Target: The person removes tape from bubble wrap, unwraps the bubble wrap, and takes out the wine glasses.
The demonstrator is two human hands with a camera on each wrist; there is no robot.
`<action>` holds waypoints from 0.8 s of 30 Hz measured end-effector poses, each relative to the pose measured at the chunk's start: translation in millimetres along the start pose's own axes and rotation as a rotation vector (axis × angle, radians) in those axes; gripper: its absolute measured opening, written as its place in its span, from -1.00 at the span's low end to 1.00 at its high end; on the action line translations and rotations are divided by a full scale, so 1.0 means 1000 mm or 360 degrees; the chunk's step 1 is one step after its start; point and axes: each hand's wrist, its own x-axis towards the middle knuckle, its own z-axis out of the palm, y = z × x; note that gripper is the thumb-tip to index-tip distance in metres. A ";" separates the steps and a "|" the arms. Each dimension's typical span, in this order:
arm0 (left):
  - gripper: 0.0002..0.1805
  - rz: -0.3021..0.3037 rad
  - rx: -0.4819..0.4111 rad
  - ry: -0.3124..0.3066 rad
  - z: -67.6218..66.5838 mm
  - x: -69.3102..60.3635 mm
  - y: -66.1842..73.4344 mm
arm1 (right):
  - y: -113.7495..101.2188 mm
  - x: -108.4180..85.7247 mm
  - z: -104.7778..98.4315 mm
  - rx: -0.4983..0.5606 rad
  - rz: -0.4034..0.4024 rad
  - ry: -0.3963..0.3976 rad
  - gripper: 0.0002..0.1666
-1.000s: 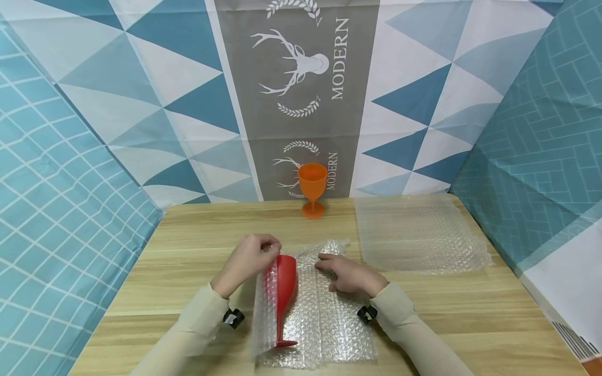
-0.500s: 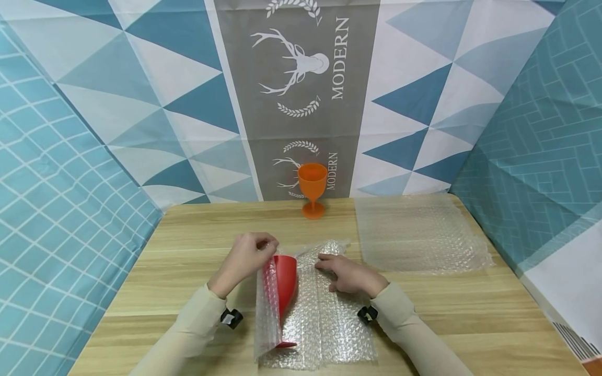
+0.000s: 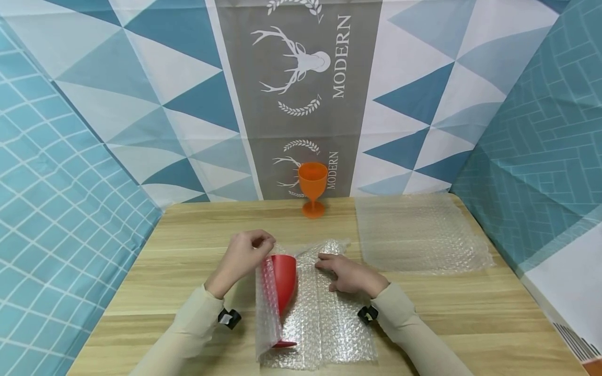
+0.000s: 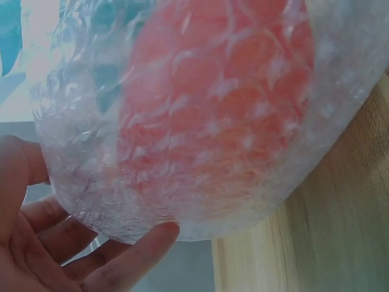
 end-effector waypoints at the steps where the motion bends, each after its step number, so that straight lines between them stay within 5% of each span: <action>1: -0.84 -0.0008 -0.0009 0.0006 0.000 0.000 0.000 | 0.000 0.000 0.000 0.0000 0.0000 -0.0001 -0.22; 24: -0.87 -0.0048 -0.0104 0.0094 -0.005 -0.007 -0.008 | 0.003 0.001 0.001 -0.0021 -0.0039 0.0004 -0.23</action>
